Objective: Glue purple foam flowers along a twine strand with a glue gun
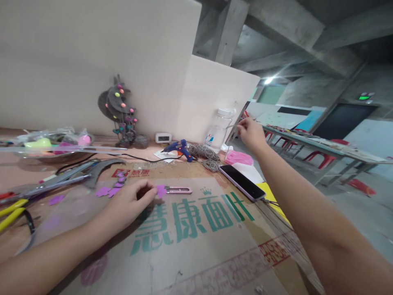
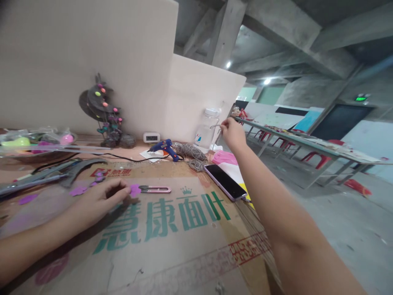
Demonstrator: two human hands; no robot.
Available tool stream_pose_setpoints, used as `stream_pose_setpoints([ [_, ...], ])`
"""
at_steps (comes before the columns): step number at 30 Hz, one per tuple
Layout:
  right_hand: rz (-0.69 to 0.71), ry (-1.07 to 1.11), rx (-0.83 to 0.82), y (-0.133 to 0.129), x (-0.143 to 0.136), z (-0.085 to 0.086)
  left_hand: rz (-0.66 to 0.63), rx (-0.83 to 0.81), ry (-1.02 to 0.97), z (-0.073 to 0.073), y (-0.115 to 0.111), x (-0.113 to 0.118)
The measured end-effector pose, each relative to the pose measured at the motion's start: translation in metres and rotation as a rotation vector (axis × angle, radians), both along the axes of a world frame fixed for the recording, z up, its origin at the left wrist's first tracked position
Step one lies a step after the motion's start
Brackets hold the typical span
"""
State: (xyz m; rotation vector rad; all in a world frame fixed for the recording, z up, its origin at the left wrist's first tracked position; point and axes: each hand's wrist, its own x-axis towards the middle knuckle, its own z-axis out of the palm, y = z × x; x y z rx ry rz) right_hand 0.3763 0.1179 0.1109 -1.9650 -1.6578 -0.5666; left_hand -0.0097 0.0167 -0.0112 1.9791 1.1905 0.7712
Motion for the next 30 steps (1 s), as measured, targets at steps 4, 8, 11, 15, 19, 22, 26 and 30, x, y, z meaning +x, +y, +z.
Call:
stream_pose_setpoints([
  [4, -0.008, -0.083, -0.310, -0.008, 0.000, -0.021, 0.004, -0.006, 0.034, 0.003, -0.002, 0.001],
  [8, 0.056, -0.122, -0.414, -0.017, -0.019, -0.036, -0.005, -0.018, 0.020, 0.004, -0.002, 0.001],
  [11, 0.170, -0.128, -0.529, -0.025, -0.044, -0.049, -0.020, -0.019, -0.007, 0.003, -0.001, 0.001],
  [15, 0.236, -0.107, -0.597, -0.033, -0.067, -0.068, 0.001, 0.026, -0.009, 0.003, -0.002, 0.000],
  [19, 0.308, -0.009, -0.580, -0.036, -0.071, -0.065, 0.007, 0.039, -0.005, 0.003, -0.002, 0.000],
  [22, 0.379, 0.111, -0.539, -0.039, -0.068, -0.051, 0.017, 0.033, -0.019, 0.004, -0.002, 0.001],
  [26, 0.380, 0.238, -0.415, -0.045, -0.067, -0.036, 0.053, 0.032, -0.053, 0.008, -0.004, 0.003],
  [30, 0.458, 0.500, -0.322, -0.054, -0.077, -0.031, 0.053, 0.020, -0.063, 0.010, -0.006, 0.003],
])
